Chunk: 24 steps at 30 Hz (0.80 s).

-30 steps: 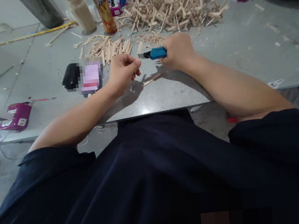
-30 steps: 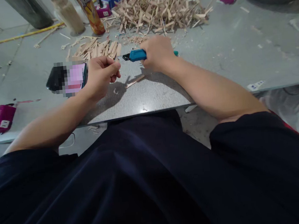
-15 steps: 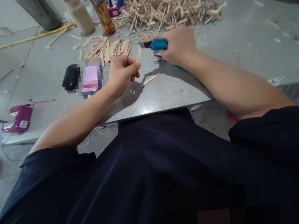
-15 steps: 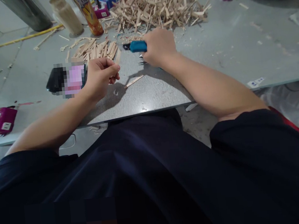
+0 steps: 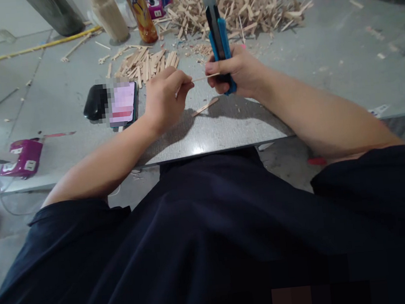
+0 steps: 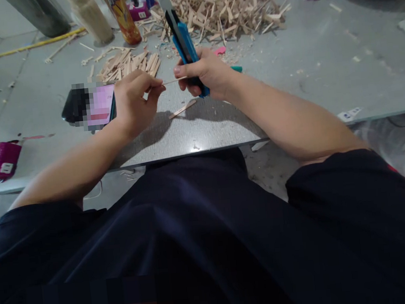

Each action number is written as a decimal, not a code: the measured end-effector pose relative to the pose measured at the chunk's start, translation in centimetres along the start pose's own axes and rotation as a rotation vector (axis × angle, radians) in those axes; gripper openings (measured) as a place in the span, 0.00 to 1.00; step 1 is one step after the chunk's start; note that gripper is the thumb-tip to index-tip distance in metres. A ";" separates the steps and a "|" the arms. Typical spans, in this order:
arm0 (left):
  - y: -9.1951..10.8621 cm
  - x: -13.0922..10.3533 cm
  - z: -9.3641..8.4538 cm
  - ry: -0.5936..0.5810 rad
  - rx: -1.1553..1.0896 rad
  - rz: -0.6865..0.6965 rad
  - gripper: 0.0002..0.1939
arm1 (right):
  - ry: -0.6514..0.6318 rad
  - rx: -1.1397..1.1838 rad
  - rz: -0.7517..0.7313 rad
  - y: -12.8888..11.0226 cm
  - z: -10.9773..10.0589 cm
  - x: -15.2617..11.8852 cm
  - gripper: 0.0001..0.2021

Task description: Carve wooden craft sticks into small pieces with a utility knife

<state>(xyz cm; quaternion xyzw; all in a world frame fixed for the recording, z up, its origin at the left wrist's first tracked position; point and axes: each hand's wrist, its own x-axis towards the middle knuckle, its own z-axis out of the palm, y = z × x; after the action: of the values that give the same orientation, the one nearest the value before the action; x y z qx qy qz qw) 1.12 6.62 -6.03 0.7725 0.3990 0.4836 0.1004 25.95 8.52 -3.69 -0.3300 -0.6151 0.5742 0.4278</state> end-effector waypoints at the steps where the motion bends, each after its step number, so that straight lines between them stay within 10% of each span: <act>1: -0.3 0.1 0.0 0.016 -0.006 0.012 0.07 | -0.033 0.020 0.006 -0.1 0.1 -0.1 0.31; 5: -1.1 0.4 0.4 0.042 -0.066 0.002 0.08 | -0.108 0.015 -0.060 -0.1 0.1 -0.2 0.29; 9: -1.2 0.2 1.2 0.152 -0.301 -0.159 0.32 | -0.087 -0.032 -0.145 0.6 0.1 0.1 0.21; 15: 0.8 -0.8 1.8 -0.155 -0.591 -0.412 0.12 | 0.030 -0.182 -0.223 0.6 0.8 -0.2 0.12; 24: 4.7 -0.8 0.9 -0.061 -0.424 -0.533 0.11 | 0.134 -0.335 -0.138 -1.1 2.8 -1.9 0.22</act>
<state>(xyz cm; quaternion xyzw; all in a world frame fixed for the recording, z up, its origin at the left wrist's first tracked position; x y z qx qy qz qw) 4.11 3.15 -4.42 0.6170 0.4743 0.4893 0.3938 24.32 5.46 -2.84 -0.3909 -0.6937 0.4097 0.4451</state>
